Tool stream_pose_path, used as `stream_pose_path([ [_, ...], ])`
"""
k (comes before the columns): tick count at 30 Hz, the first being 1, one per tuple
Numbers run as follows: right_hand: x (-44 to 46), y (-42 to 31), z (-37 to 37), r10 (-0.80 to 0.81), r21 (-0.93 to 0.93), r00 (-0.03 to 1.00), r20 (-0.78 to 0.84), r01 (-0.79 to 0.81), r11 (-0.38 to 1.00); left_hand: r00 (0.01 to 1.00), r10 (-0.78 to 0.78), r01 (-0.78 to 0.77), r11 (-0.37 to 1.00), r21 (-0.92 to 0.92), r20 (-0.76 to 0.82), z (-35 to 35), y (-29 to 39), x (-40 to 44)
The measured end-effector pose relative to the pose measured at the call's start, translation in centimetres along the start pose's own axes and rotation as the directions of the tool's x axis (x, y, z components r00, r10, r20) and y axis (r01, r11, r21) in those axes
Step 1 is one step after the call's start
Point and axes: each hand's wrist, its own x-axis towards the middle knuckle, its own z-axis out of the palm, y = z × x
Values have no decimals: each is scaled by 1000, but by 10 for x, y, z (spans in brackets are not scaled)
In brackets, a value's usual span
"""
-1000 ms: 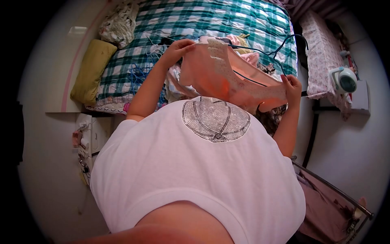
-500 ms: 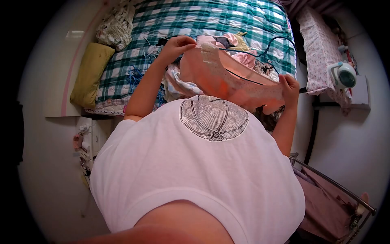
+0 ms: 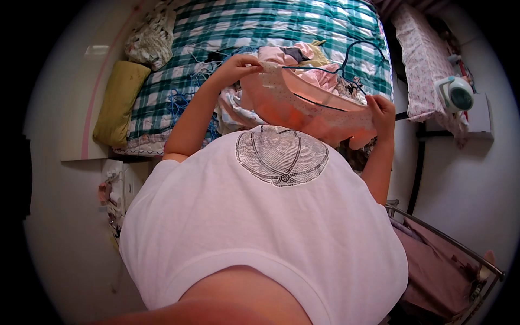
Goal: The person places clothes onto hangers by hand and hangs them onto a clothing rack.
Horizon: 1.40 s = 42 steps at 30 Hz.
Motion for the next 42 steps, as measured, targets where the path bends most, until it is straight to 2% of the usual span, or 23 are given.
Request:
stream_pose_path([
  [1, 0, 0, 0, -11, -12, 1000, 1, 11, 1000, 1000, -11, 11, 1000, 2, 7, 0, 1, 0],
  [4, 0, -3, 1, -32, -57, 999, 2, 32, 998, 992, 92, -87, 994, 60, -90, 5, 2, -2],
  [7, 0, -8, 3, -50, -108, 999, -12, 48, 993, 965, 150, -103, 971, 216, -214, 10, 11, -4],
  [10, 1, -20, 9, -79, -236, 996, -35, 69, 969, 878, 362, -230, 893, 387, -312, 15, 11, 0],
  [11, 1, -23, 11, -90, -291, 995, -42, 74, 954, 882, 354, -217, 891, 399, -312, 16, 12, 0],
  [13, 2, -19, 14, -99, -250, 991, -85, 75, 965, 888, 339, -190, 886, 423, -312, 17, 13, 0],
  [16, 1, -17, 13, -83, -202, 991, -102, 61, 977, 847, 445, -251, 817, 520, -290, 11, 11, -1],
  [19, 2, -25, 13, -118, -220, 989, -84, 97, 971, 803, 429, -270, 880, 390, -413, 14, 19, -3],
  [22, 7, -30, 17, -168, -249, 984, -60, 148, 957, 890, 401, -309, 881, 358, -219, 18, 29, -2],
  [25, 11, -32, 20, -167, -262, 985, -40, 151, 953, 972, 206, -148, 907, 393, -110, 22, 17, -1],
  [29, 6, -42, 18, -38, -271, 999, -9, 35, 962, 942, 276, -190, 909, 370, -194, 24, 9, 0],
  [31, -4, -45, 17, -68, -241, 997, -24, 61, 969, 911, 319, -240, 925, 296, -259, 27, 5, -2],
  [32, -9, -46, 17, -84, -228, 996, -31, 75, 971, 909, 324, -244, 923, 297, -261, 26, 4, -3],
  [35, -27, -35, 14, 26, -103, 989, -148, -41, 994, 905, 329, -247, 922, 299, -269, 23, 2, -7],
  [38, -49, -32, 14, 124, -128, 983, -137, -142, 982, 908, 314, -232, 928, 292, -276, 19, -4, -8],
  [42, -77, -32, 35, 184, -161, 946, -269, -232, 959, 889, 410, -331, 883, 332, -204, 19, -7, -10],
])
